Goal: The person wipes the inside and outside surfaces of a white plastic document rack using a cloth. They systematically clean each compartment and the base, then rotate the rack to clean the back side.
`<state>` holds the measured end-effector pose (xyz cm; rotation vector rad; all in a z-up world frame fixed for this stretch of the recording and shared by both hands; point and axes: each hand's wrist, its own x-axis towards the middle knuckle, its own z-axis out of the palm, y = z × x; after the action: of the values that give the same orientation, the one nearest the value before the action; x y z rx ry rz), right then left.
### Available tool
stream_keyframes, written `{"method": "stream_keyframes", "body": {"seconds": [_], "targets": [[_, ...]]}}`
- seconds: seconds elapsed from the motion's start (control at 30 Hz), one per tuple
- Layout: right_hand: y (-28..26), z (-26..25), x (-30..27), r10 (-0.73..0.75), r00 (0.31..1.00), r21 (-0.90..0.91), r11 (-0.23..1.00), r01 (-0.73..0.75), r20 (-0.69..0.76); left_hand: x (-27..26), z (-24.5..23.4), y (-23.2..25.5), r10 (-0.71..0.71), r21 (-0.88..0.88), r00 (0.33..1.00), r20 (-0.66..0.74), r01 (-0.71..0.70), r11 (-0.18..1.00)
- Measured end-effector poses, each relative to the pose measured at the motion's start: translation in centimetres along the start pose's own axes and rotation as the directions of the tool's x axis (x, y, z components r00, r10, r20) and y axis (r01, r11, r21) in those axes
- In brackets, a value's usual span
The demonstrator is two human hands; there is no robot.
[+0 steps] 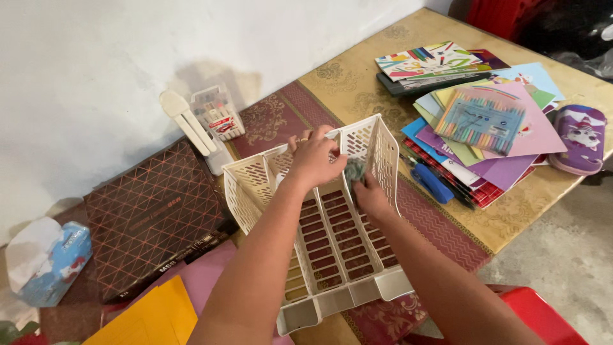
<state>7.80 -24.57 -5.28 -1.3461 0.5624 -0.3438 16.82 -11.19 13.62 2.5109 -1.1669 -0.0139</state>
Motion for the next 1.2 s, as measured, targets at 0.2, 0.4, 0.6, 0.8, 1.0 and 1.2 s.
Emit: {"method": "stream_keyframes", "body": {"seconds": [0.2, 0.4, 0.6, 0.8, 1.0, 1.2], "targets": [[-1.8, 0.2, -2.4, 0.307, 0.947, -0.103, 0.943, -0.316, -0.091, 0.0, 0.6, -0.7, 0.037, -0.064, 0.996, -0.079, -0.042, 0.997], [-5.0, 1.1, -0.8, -0.158, 0.988, 0.080, 0.984, 0.157, 0.004, 0.1, 0.9, -1.1, 0.084, -0.056, 0.990, -0.112, -0.091, 0.994], [-7.7, 2.1, 0.2, -0.203, 0.979, 0.202, 0.959, 0.197, 0.012, -0.1, 0.2, -0.8, 0.073, -0.108, 0.995, -0.064, -0.079, 0.991], [-6.7, 2.3, 0.7, -0.206, 0.976, 0.119, 0.970, 0.212, -0.065, 0.1, 0.0, -0.6, 0.011, -0.049, 1.000, 0.028, -0.010, 0.999], [-4.5, 1.5, 1.2, -0.115, 0.991, -0.003, 0.993, 0.115, -0.073, 0.1, 0.5, -0.8, 0.053, -0.064, 0.997, -0.053, -0.057, 0.996], [-4.1, 1.3, -1.2, -0.078, 0.997, 0.022, 0.997, 0.078, -0.013, 0.0, 0.7, -0.9, 0.011, -0.098, 1.000, -0.019, -0.013, 0.995]]}}
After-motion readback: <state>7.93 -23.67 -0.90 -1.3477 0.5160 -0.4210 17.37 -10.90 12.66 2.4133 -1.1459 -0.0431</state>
